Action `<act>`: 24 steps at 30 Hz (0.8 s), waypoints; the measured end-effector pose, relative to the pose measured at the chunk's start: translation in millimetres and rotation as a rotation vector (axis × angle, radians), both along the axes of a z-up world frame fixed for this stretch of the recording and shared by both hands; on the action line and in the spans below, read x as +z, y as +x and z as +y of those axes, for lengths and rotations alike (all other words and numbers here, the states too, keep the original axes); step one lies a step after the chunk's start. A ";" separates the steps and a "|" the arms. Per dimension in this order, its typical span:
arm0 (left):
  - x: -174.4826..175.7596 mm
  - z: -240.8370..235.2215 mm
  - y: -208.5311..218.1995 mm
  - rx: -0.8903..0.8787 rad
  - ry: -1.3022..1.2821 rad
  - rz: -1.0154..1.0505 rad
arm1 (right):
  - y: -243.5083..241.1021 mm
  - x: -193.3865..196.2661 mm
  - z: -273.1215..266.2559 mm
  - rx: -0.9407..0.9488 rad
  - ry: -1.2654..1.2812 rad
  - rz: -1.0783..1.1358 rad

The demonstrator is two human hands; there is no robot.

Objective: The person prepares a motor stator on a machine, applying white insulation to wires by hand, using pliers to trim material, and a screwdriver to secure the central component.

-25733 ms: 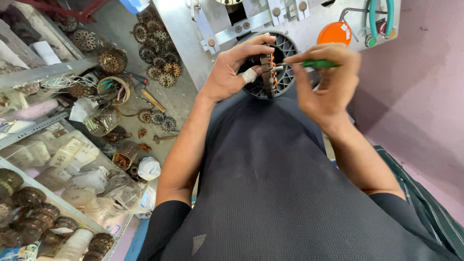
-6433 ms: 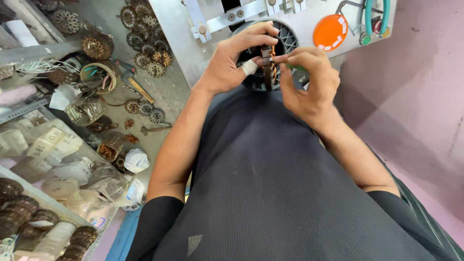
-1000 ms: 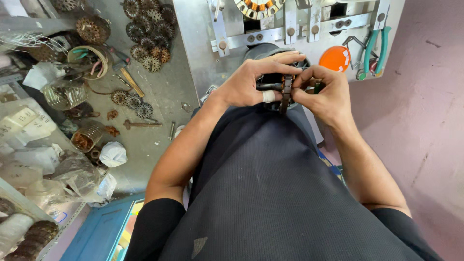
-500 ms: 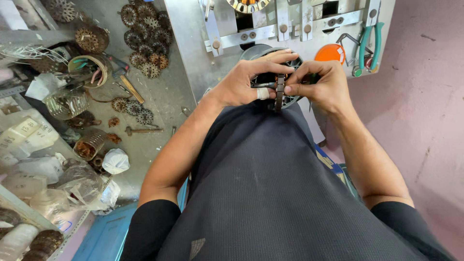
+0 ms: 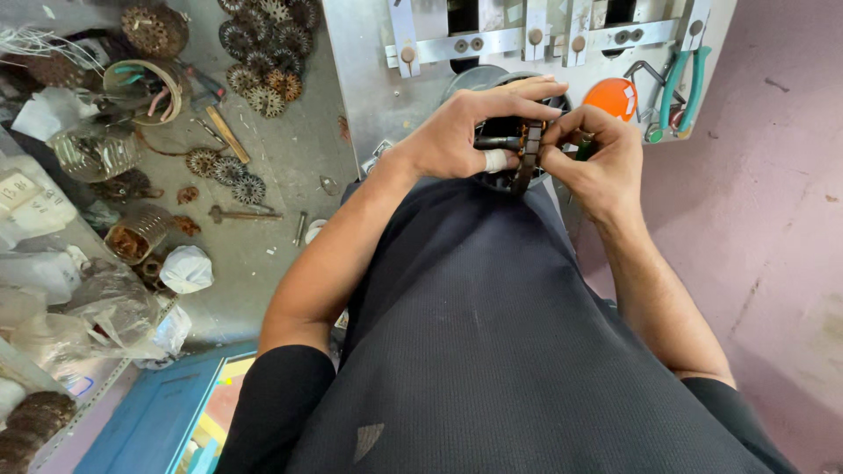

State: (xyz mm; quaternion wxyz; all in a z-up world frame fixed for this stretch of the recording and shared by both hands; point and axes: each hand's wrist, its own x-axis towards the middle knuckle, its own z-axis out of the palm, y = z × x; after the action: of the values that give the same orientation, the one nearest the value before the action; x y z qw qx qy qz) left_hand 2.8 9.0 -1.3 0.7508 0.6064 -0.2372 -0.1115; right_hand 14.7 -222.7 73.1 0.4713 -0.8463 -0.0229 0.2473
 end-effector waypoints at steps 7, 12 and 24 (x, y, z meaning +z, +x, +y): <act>2.6 0.5 0.0 -0.008 -0.014 0.007 | 21.2 0.8 -13.2 0.098 0.211 0.158; -1.3 0.0 -0.2 -0.003 -0.028 0.023 | 31.6 -4.5 -21.7 0.240 0.143 0.093; -9.8 -5.9 2.1 0.012 -0.044 0.009 | 37.3 -17.1 -21.4 0.099 0.265 0.277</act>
State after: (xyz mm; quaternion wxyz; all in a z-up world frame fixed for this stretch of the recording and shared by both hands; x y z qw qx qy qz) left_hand 4.9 3.2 -11.1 0.7657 0.5904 -0.2328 -0.1046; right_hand 52.1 -244.1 56.1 0.5643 -0.7326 -0.0318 0.3793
